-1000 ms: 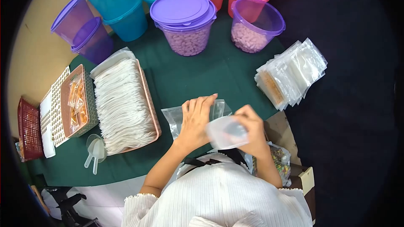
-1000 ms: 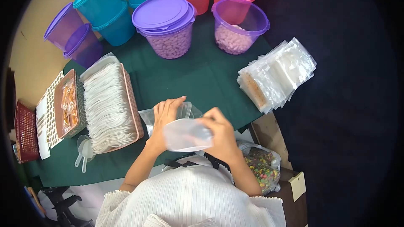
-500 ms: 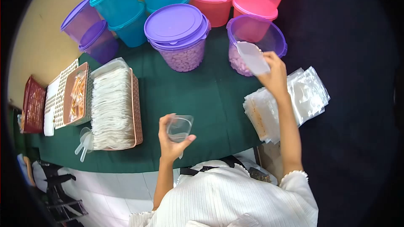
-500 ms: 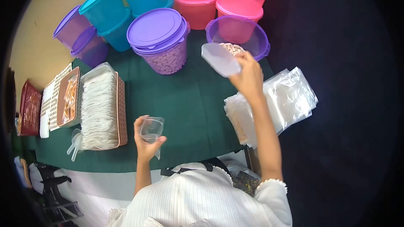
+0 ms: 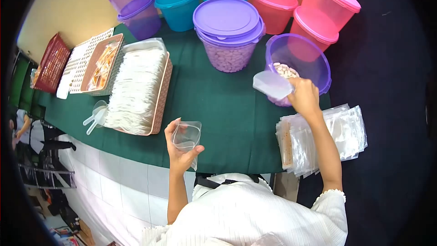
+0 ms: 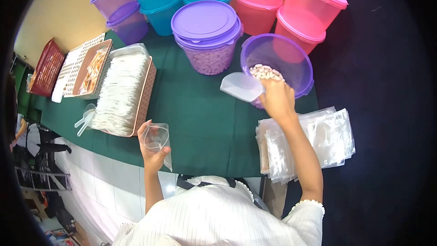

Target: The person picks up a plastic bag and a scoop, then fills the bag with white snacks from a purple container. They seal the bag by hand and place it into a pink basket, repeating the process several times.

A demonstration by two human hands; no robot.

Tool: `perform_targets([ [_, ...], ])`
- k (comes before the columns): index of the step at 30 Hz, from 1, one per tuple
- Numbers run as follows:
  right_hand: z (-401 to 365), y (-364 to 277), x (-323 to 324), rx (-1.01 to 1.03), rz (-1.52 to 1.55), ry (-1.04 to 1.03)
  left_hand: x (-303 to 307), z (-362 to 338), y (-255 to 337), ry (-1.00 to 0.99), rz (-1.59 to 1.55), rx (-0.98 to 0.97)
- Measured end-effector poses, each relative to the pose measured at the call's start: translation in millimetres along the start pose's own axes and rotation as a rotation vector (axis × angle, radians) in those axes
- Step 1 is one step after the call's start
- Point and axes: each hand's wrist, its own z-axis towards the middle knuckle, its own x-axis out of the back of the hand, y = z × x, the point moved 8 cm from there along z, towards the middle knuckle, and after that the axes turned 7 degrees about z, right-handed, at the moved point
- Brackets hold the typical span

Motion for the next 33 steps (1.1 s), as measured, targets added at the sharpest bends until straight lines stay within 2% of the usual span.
perform_targets([
  [2,-15.4,-35.3,-4.3,0.070,0.063,-0.048,8.1,1.2,-1.3,0.021,0.006,0.054],
  [4,-31.6,-60.0,-20.6,0.147,0.091,-0.126,17.8,4.1,11.3,0.041,0.109,-0.076],
  [7,-64.8,-114.7,-35.7,0.230,0.169,-0.346,36.5,7.8,13.4,0.055,0.104,-0.089],
  [11,-113.7,-179.3,-66.9,0.417,0.226,-0.544,73.1,12.7,5.1,0.114,-0.005,-0.051],
  [14,-137.6,-218.1,-88.9,0.479,0.302,-0.662,99.8,17.9,0.6,0.116,-0.007,-0.026],
  [18,-141.4,-244.0,-103.2,0.465,0.318,-0.692,127.3,27.2,-4.1,0.103,-0.006,-0.064],
  [20,-127.0,-241.3,-92.0,0.331,0.546,-0.712,135.7,32.0,-8.4,0.041,0.000,-0.079],
  [21,-120.6,-240.9,-80.9,0.398,0.632,-0.673,138.3,33.5,-12.5,0.006,-0.001,-0.045],
  [22,-112.4,-235.9,-70.8,0.373,0.671,-0.714,142.2,34.5,-12.5,0.002,-0.003,-0.041],
  [23,-103.9,-228.6,-61.7,0.239,0.793,-0.747,140.4,35.8,-12.3,-0.056,-0.030,-0.012],
  [24,-95.7,-220.0,-51.8,0.182,0.806,-0.734,137.0,37.5,-10.7,-0.115,-0.056,0.014],
  [25,-90.3,-209.5,-46.9,0.229,0.848,-0.642,132.1,39.7,-6.4,-0.149,-0.150,0.041],
  [26,-86.3,-195.8,-45.3,0.189,0.777,-0.589,132.0,39.6,-4.3,-0.155,-0.151,0.040],
  [27,-83.1,-183.9,-44.5,-0.016,0.671,-0.681,124.1,37.5,-6.4,-0.256,-0.207,0.096],
  [28,-81.5,-168.7,-50.3,-0.070,0.491,-0.609,116.9,35.0,-9.6,-0.359,-0.263,0.152],
  [29,-77.1,-170.3,-53.4,-0.009,0.315,-0.571,118.0,36.0,-11.3,-0.371,-0.267,0.154],
  [30,-72.4,-172.3,-56.8,0.049,0.139,-0.534,109.8,32.7,-8.5,-0.526,-0.184,0.087],
  [31,-70.8,-172.0,-66.9,0.037,0.141,-0.533,101.1,27.0,-6.3,-0.680,-0.100,0.018],
  [33,-63.3,-179.4,-78.7,0.215,-0.255,-0.318,86.6,20.6,-1.3,-0.805,-0.110,-0.029],
])
